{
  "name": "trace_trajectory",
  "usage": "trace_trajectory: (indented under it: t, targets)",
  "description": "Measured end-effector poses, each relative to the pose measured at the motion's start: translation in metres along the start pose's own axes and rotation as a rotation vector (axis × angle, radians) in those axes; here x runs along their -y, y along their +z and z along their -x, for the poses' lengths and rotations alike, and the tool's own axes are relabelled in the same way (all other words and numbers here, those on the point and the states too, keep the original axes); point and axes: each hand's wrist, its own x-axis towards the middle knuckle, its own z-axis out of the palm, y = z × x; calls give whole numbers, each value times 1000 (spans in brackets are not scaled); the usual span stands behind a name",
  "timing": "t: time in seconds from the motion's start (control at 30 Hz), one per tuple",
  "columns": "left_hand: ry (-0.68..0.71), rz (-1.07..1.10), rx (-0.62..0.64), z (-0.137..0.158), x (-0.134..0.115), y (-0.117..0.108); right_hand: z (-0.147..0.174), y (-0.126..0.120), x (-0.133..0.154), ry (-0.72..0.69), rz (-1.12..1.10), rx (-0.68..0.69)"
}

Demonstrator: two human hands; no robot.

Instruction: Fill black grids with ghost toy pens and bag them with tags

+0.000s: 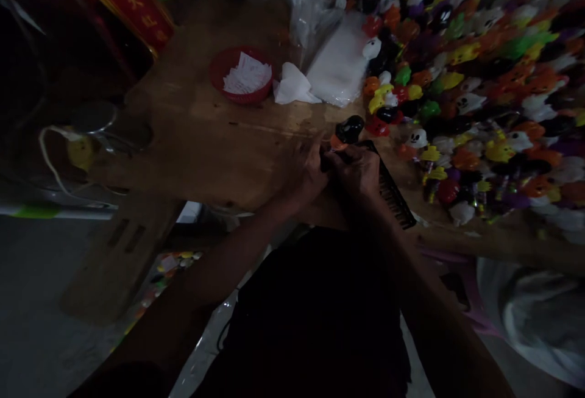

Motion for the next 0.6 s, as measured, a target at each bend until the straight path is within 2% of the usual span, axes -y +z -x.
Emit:
trace_trajectory:
  t: [0.13,0.2,0.37,0.5,0.6]
  targets:
    - [-23,186,82,2,-7,-20,-1,-1,2,-68,59,75]
    - [-24,236,76,1,-11,-25,0,0,2,-92,92,91]
    - [-93,326,-6,-11,-18,-19,1,3,2,-108,132,69]
    - [-80,447,-2,-18,-18,-16,-2,1,2,-116,127,87]
    - [-86,432,-34,-18,-17,-15,-2,-3,3,-120,112,96]
